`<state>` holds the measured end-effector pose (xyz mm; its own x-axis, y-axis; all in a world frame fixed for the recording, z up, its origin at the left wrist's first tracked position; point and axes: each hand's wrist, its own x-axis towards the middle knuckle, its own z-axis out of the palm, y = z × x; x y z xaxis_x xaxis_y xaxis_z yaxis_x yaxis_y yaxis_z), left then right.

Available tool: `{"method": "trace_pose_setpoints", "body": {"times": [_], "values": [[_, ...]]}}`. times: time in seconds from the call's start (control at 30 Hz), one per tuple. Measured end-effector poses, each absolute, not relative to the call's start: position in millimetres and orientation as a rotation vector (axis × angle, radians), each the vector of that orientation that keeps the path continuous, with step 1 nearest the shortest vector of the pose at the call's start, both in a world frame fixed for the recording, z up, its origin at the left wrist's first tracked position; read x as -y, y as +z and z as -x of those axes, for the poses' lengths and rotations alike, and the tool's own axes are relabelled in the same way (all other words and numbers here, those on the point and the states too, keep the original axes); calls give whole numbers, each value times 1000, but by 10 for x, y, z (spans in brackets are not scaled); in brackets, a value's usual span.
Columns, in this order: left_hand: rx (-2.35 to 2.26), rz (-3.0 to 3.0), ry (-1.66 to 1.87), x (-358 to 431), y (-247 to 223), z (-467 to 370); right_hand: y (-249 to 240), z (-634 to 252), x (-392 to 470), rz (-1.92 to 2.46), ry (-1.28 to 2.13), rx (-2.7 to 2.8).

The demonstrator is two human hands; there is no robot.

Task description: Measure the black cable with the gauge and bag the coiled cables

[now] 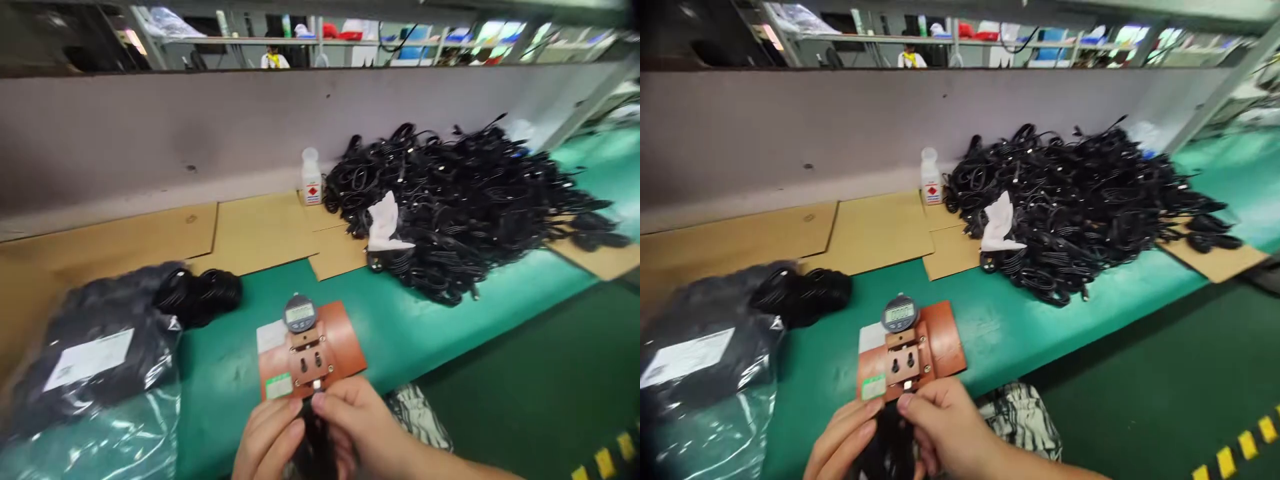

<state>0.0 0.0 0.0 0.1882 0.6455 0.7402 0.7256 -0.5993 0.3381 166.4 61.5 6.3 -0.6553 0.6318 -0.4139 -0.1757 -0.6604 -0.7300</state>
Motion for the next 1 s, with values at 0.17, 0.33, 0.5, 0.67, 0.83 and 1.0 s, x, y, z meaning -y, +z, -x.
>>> {"method": "trace_pose_setpoints", "body": {"times": [0.17, 0.33, 0.5, 0.67, 0.83, 1.0], "values": [[1328, 2353, -1445, -13, 19, -54, 217, -1707, -599, 1016, 2327, 865], [1340, 2282, -1507, -19, -28, -117, 232, -1701, -567, 1098, 2309, 838], [1384, 2279, -1447, 26, -46, -92, 211, -1706, -555, 1070, 2322, 865], [1380, 2262, -1430, -12, 13, -127, 232, -1716, -575, 1075, 2349, 872], [1314, 2243, -1516, -27, -19, -128, 218, -1725, -574, 1108, 2325, 898], [1315, 2275, -1479, -3, -50, -117, 215, -1738, -588, 1117, 2305, 933]]}}
